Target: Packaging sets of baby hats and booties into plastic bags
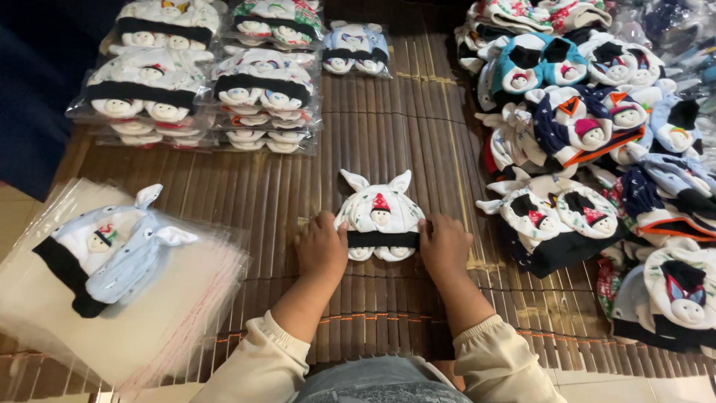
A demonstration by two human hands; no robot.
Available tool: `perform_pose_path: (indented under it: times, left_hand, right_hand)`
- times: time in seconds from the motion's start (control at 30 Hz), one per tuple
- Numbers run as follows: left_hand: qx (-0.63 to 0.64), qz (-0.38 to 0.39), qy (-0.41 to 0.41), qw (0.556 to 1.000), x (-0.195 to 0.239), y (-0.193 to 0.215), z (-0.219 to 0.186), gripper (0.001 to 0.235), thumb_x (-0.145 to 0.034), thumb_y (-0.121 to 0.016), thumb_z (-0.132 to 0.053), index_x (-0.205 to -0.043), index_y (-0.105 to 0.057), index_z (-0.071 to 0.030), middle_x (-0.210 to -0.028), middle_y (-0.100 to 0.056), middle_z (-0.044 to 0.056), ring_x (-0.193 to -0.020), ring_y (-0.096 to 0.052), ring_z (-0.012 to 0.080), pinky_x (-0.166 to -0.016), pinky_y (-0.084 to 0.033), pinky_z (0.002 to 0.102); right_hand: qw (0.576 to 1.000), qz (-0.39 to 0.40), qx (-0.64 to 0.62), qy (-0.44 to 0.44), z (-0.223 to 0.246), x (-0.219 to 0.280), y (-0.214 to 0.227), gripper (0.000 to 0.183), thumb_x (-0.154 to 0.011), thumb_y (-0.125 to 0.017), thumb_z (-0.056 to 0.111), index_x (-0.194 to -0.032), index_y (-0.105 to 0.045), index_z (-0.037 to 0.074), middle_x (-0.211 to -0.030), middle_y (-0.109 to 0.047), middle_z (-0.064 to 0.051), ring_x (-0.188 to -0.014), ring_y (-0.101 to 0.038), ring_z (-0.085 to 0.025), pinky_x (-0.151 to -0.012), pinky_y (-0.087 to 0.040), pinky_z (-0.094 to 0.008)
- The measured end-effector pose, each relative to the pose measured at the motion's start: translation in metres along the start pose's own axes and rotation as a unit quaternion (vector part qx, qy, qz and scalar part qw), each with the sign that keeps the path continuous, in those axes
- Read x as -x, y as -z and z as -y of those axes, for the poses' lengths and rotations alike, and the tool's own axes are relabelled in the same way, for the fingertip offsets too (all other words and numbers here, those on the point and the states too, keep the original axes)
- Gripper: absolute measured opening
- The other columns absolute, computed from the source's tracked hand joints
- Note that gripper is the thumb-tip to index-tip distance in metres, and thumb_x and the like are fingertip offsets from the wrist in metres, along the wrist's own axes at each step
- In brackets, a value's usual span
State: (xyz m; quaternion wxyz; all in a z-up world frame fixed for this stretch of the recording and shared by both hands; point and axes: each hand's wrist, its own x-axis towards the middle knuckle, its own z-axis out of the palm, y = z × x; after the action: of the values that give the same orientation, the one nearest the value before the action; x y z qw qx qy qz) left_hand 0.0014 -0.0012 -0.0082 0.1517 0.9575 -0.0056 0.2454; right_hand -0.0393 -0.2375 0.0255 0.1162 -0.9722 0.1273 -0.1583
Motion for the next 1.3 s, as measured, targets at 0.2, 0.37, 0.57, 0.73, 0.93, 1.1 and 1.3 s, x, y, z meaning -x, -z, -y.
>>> perform_pose_path:
  times: [0.2,0.37,0.57,0.73,0.93,1.1,1.3]
  left_hand:
    - [0.037,0.040,-0.047,0.997,-0.004,0.035,-0.006,0.035,-0.087,-0.068,-0.047,-0.099,-0.058,-0.015,-0.088,-0.063,0.008,-0.088,-0.065,0.0311,-0.075,-0.051,0.049]
    - [0.003,0.057,-0.068,0.996,-0.002,0.094,0.047,0.032,-0.088,-0.065,-0.041,-0.113,-0.061,-0.020,-0.104,-0.064,0.007,-0.098,-0.064,0.0325,-0.081,-0.050,0.051]
    - [-0.018,-0.011,-0.114,0.993,0.020,0.170,0.169,0.053,-0.080,-0.072,-0.032,-0.129,-0.062,-0.014,-0.126,-0.062,0.015,-0.122,-0.061,0.0384,-0.101,-0.047,0.055]
    - [-0.012,0.008,-0.146,0.989,0.049,0.204,0.226,0.047,-0.083,-0.067,-0.028,-0.124,-0.059,-0.008,-0.142,-0.055,0.018,-0.138,-0.052,0.0429,-0.110,-0.043,0.061]
    - [0.000,0.083,-0.100,0.992,0.069,0.178,0.252,0.049,-0.082,-0.070,-0.031,-0.123,-0.059,-0.007,-0.151,-0.050,0.010,-0.150,-0.039,0.0350,-0.123,-0.030,0.055]
    - [-0.051,0.029,-0.075,0.995,0.065,0.174,0.246,0.028,-0.092,-0.064,-0.030,-0.119,-0.066,-0.023,-0.131,-0.066,0.000,-0.134,-0.059,0.0218,-0.117,-0.042,0.042]
    - [-0.012,-0.040,-0.040,0.998,0.052,0.175,0.227,0.026,-0.094,-0.065,-0.026,-0.119,-0.071,-0.028,-0.118,-0.072,-0.006,-0.115,-0.069,0.0157,-0.108,-0.048,0.044]
  right_hand:
    - [0.999,0.030,0.019,0.010,-0.007,-0.004,-0.007,0.024,-0.100,-0.060,0.043,-0.105,-0.067,0.021,-0.090,-0.065,-0.001,-0.094,-0.067,-0.030,-0.080,-0.053,-0.052]
    - [0.996,0.088,-0.013,-0.024,-0.018,-0.016,-0.003,0.031,-0.102,-0.056,0.048,-0.112,-0.070,0.022,-0.100,-0.071,-0.006,-0.104,-0.068,-0.032,-0.087,-0.052,-0.054]
    - [0.991,0.125,-0.015,-0.036,-0.051,-0.029,-0.014,0.030,-0.101,-0.057,0.053,-0.113,-0.072,0.029,-0.102,-0.074,0.000,-0.107,-0.070,-0.028,-0.087,-0.051,-0.051]
    - [0.987,0.153,-0.036,-0.038,-0.046,-0.039,-0.003,0.034,-0.098,-0.060,0.051,-0.116,-0.073,0.025,-0.107,-0.074,-0.007,-0.112,-0.067,-0.036,-0.090,-0.049,-0.057]
    - [0.996,0.064,-0.054,-0.032,0.000,-0.038,0.032,0.038,-0.091,-0.069,0.044,-0.120,-0.071,0.018,-0.118,-0.065,-0.009,-0.104,-0.057,-0.038,-0.087,-0.041,-0.055]
    - [0.989,0.048,-0.105,0.096,0.070,-0.010,0.040,0.022,-0.095,-0.069,0.046,-0.115,-0.072,0.035,-0.116,-0.065,0.001,-0.113,-0.059,-0.028,-0.092,-0.047,-0.048]
    - [0.857,0.261,-0.374,0.241,0.180,0.036,0.056,0.046,-0.093,-0.072,0.026,-0.133,-0.060,0.007,-0.112,-0.073,-0.024,-0.105,-0.070,-0.045,-0.085,-0.059,-0.057]
